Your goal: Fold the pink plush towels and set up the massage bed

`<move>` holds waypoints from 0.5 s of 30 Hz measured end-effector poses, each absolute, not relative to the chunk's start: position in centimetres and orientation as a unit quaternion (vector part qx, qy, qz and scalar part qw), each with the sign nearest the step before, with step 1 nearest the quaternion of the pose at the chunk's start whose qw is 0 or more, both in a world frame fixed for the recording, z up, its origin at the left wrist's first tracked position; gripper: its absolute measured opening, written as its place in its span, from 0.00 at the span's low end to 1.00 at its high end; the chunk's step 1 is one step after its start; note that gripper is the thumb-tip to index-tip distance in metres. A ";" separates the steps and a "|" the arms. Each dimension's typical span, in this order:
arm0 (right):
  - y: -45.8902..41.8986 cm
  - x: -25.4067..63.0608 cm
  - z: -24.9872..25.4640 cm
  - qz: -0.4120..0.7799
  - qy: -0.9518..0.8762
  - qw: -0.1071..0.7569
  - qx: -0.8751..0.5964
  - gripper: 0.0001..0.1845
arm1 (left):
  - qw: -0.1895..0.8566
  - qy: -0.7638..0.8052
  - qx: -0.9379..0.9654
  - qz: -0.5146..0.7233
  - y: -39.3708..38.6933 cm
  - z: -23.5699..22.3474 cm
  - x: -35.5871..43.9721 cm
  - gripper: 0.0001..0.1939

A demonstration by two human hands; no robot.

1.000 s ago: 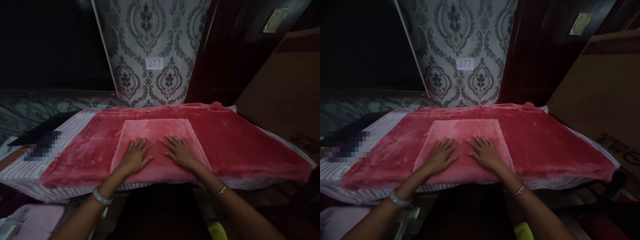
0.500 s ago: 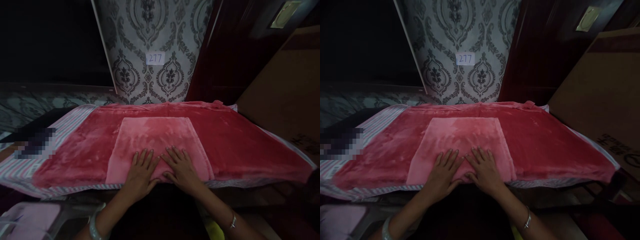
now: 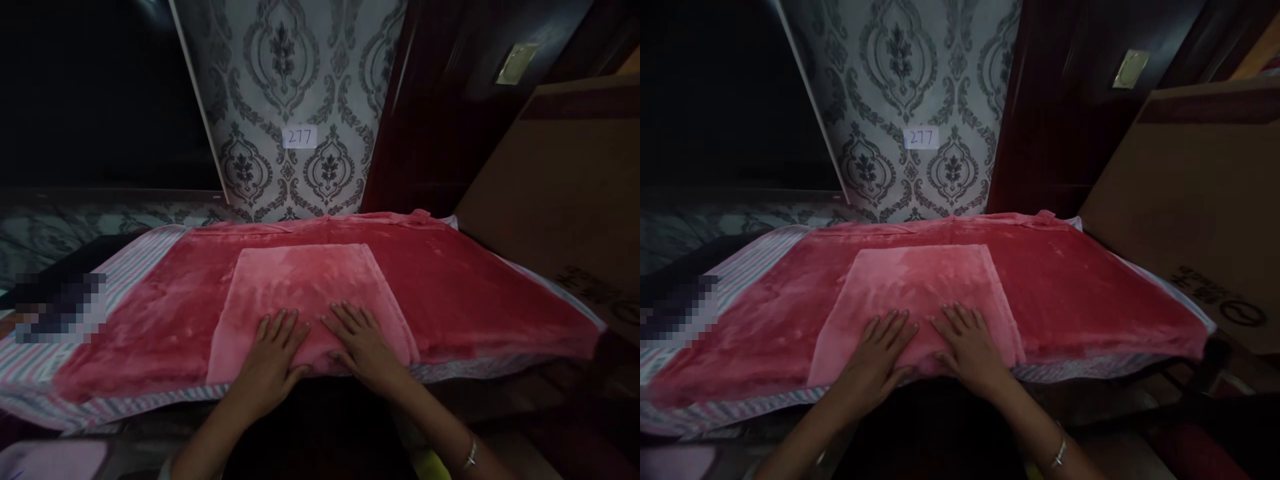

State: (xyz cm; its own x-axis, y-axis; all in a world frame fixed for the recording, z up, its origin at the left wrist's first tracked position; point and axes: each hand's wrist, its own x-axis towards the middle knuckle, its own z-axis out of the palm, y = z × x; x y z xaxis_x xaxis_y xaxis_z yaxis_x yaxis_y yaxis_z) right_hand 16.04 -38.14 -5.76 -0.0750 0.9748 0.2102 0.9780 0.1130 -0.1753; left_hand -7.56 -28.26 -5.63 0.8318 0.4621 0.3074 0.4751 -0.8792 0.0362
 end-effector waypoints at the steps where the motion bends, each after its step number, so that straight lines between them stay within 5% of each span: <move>1: -38.4 16.8 -5.7 -0.006 -0.724 0.142 -0.675 0.32 | 0.015 -0.254 -0.955 -0.149 -27.8 -5.3 -8.2 0.33; 7: -40.0 23.4 -8.4 0.003 -0.563 0.320 -0.762 0.32 | -0.048 -0.398 -0.890 -0.218 -24.1 -5.0 -13.3 0.28; 15: -39.1 26.8 -9.9 0.153 -0.395 0.493 -0.760 0.42 | -0.434 -0.517 -0.633 -0.378 -22.2 -3.5 -14.5 0.42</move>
